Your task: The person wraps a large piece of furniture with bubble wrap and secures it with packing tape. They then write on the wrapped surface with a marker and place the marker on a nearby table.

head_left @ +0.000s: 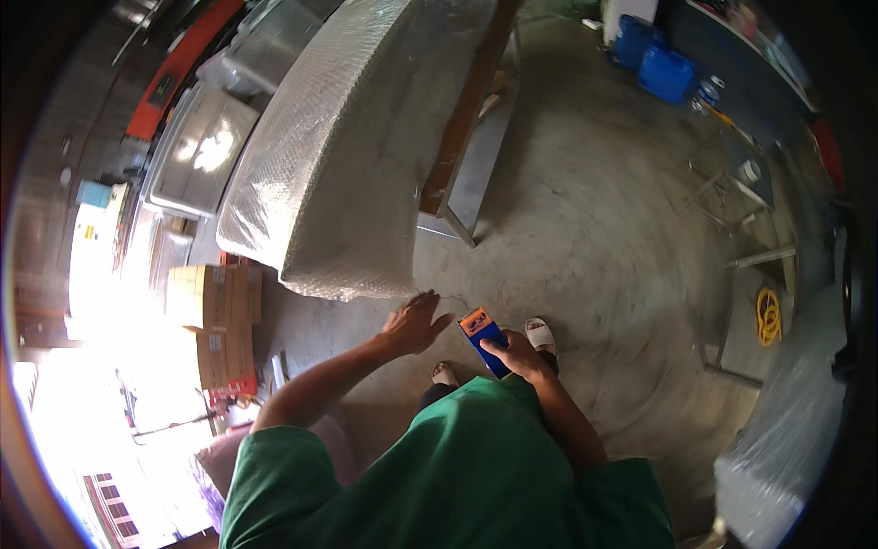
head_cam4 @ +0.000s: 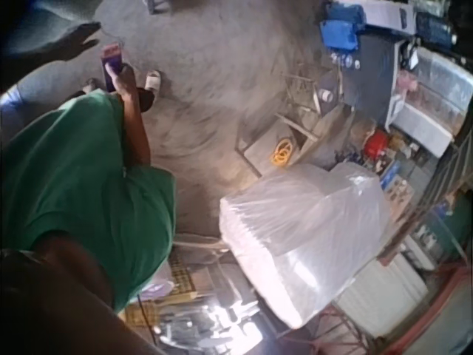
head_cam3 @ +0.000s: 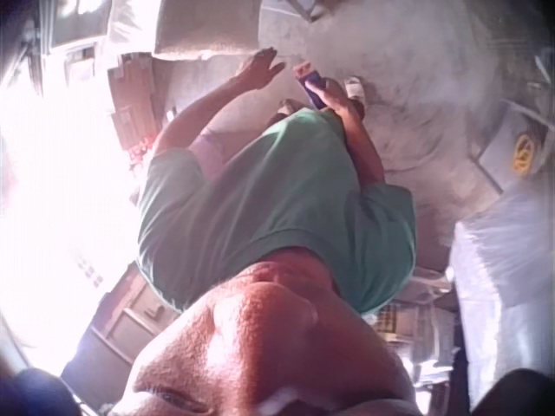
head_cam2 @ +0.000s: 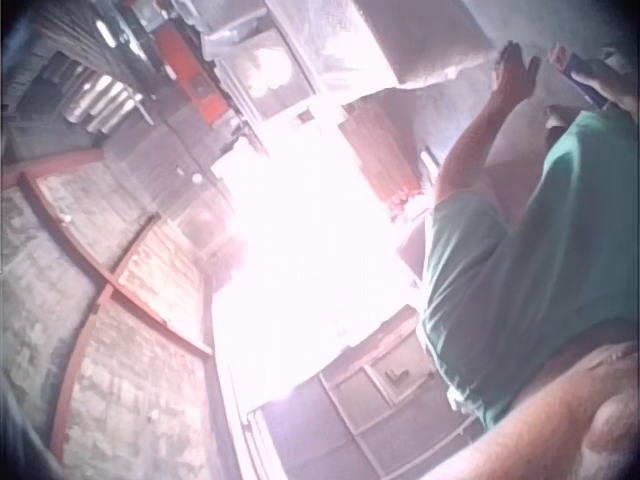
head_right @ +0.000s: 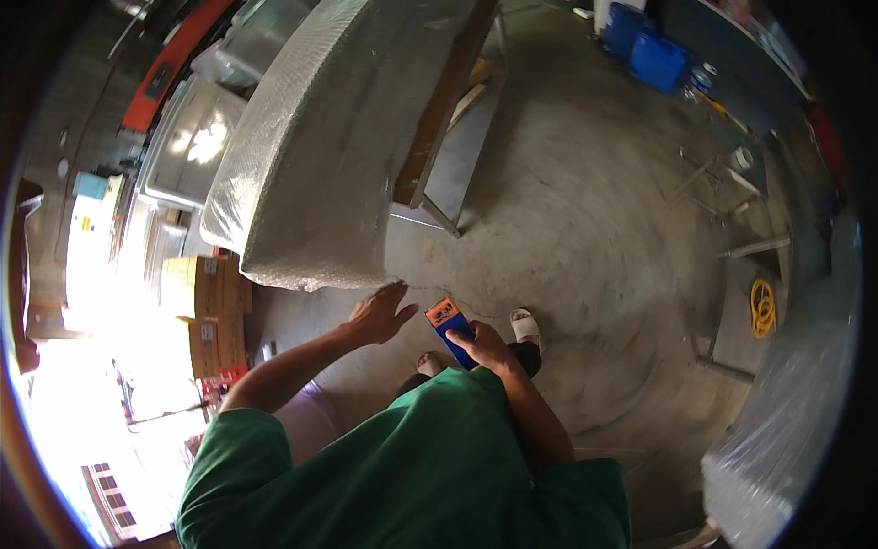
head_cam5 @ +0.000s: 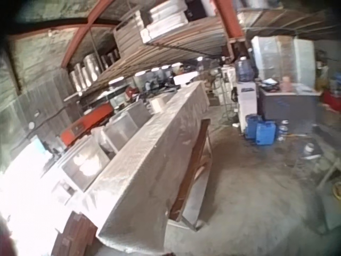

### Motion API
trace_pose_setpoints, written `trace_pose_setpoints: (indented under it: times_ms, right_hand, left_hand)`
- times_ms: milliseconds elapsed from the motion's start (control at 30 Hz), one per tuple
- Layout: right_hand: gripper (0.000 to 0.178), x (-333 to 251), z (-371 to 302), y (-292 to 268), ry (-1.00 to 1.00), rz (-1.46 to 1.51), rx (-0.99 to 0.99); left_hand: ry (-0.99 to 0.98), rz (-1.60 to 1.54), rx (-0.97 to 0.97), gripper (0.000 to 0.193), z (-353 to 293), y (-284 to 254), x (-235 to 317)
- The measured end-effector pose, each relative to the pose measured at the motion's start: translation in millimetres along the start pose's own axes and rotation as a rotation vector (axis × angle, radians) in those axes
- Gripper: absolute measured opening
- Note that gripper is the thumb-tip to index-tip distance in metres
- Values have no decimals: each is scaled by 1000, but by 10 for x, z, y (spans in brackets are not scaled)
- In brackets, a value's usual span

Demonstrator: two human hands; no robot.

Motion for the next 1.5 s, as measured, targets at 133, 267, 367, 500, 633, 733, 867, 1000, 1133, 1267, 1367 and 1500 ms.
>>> trace_pose_setpoints:
  times_ms: [133, 267, 367, 500, 633, 733, 867, 1000, 1133, 1267, 1367, 1500]
  right_hand:
    - [54, -676, -481, 378, -122, 58, 130]
    - [49, -806, -693, 742, -243, 154, 313]
    - [47, -1060, -1029, 937, -235, 133, 460]
    - [49, -1061, -1257, 1039, -304, 114, 569]
    - [45, -1123, -1405, 1046, -337, 181, 711]
    - [43, -1256, -1352, 1022, -332, 282, 763]
    - [48, -1280, -992, 1009, -263, 536, 684]
    - [52, -1325, -582, 1269, -309, 930, 456]
    - [57, -1109, -216, 1734, -87, 1068, 308]
    - [56, -1289, -19, 1939, -46, 1283, 138]
    - [58, -1264, 208, 2246, -40, 1324, 55]
    - [60, -1299, 310, 2518, -87, 1413, 25]
  left_hand:
    - [3, -676, -250, 51, -115, 249, -104]
    - [-215, -1110, -454, 45, -351, -173, -65]
    - [-52, -1051, -550, 40, -445, -385, 10]
    - [-35, -793, -618, 30, -534, -680, 285]
    - [92, -561, -551, 25, -333, -758, 572]
    - [112, -360, -540, 27, -119, -818, 770]
    - [82, -149, -419, 30, 173, -1117, 942]
    - [128, 19, -312, 21, 612, -1210, 789]
    - [549, 721, 6, 18, 1230, -1494, 519]
    - [564, 1140, -62, 25, 1314, -1531, 121]
    - [823, 1289, 195, 46, 1258, -1664, 65]
    - [590, 1357, -119, 70, 1258, -1692, 19]
Point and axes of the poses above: each hand's wrist, its own z-axis towards the middle knuckle, its own y-axis out of the palm, x = y × z, the point moved 8 cm from there along z, towards the middle knuckle, and after that the axes turned 7 degrees about x, right-handed, at the moved point
